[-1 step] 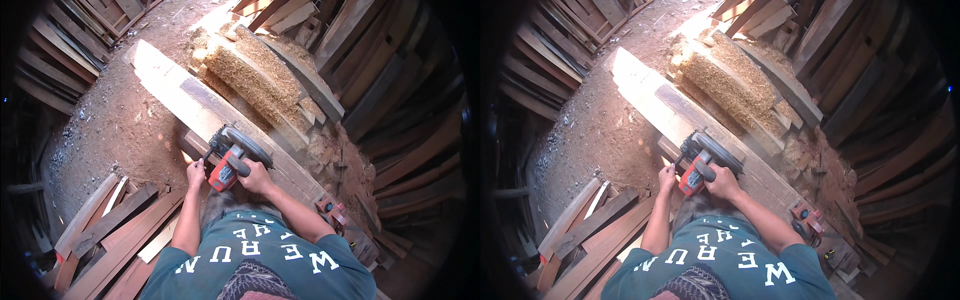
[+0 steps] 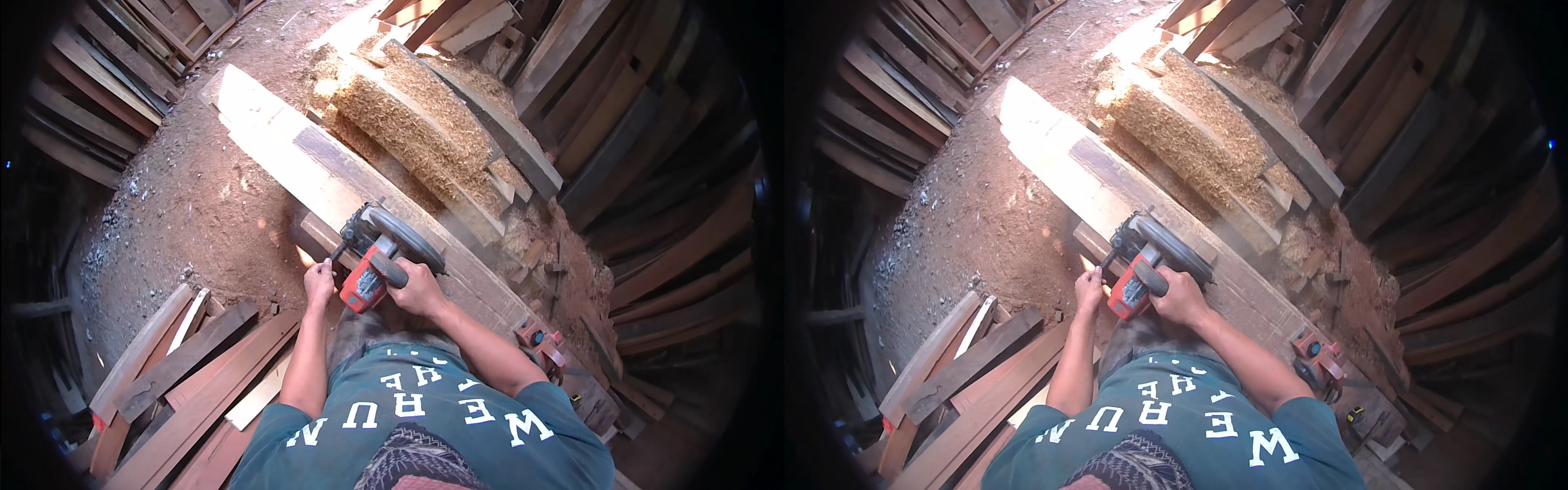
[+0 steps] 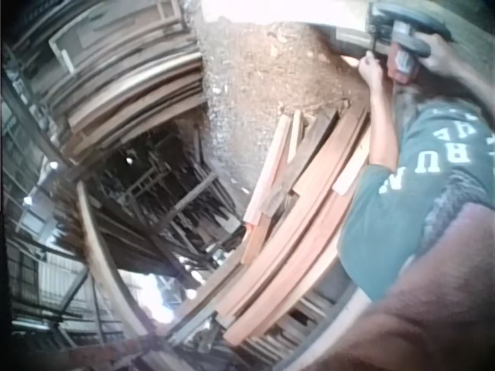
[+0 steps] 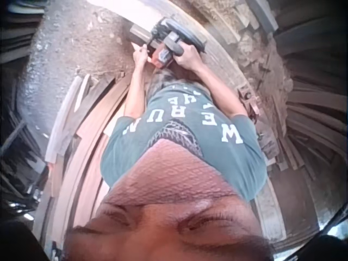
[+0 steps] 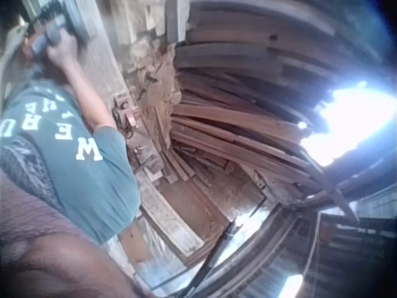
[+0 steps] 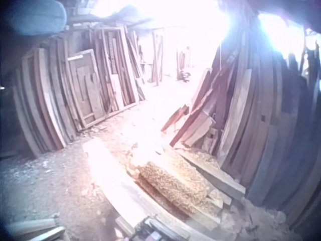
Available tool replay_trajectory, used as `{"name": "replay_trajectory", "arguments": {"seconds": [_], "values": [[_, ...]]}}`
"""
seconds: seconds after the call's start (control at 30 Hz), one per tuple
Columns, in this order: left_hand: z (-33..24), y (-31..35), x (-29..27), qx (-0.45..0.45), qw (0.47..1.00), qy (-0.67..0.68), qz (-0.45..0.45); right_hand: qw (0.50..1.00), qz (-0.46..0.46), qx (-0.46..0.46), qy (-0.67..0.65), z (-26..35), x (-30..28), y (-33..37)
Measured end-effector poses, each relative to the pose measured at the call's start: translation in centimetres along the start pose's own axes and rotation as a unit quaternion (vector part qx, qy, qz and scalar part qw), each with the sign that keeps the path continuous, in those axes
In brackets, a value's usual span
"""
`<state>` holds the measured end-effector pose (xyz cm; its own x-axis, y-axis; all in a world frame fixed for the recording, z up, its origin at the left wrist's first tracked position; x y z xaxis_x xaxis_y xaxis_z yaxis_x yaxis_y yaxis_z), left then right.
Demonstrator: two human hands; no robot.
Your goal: The person uses a circular saw to cut a long wooden plank on a workbench. After cutting, they use an electric sander to smooth the surface of the plank, flipping it over to sand both sides.
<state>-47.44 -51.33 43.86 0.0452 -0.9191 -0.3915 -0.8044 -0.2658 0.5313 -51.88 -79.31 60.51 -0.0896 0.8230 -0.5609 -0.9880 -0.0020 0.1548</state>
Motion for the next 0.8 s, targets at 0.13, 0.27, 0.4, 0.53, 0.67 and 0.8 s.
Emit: {"name": "replay_trajectory", "arguments": {"seconds": [0.13, 0.27, 0.4, 0.53, 0.67, 0.8], "values": [[0.1, -1.4, -0.2, 0.007, 1.0, 0.024, -0.003, 1.0, 0.015, 0.008, 0.002, -0.1, 0.5, -1.2], [-0.8, -2.8, -0.5, 0.015, 0.999, 0.037, -0.009, 1.0, 0.017, 0.007, 0.008, -0.1, 1.1, -2.8], [-2.0, -3.6, -1.0, 0.011, 1.0, 0.02, 0.011, 1.0, 0.0, 0.008, 0.005, -0.2, 1.6, -3.5], [-1.7, -4.4, -1.4, 0.007, 0.998, 0.051, 0.026, 0.999, 0.03, 0.034, 0.019, 0.4, 1.8, -4.1], [-0.5, -5.8, -2.2, 0.001, 0.998, 0.064, 0.026, 1.0, 0.017, 0.017, 0.0, 0.6, 2.4, -4.5], [0.1, -6.6, -2.5, 0.009, 0.995, 0.093, 0.028, 1.0, 0.01, 0.004, 0.017, 0.5, 2.7, -4.5]]}}
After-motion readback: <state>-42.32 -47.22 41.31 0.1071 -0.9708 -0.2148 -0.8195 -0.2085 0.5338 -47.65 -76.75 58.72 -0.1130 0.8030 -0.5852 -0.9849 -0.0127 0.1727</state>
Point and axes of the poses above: each hand's wrist, its own y-axis away from the middle knuckle, its own x-axis out of the palm, z = x × y, the point moved 3 cm from there along -y, towards the middle knuckle, and after that the axes turned 12 degrees about y, right-handed, at the moved point
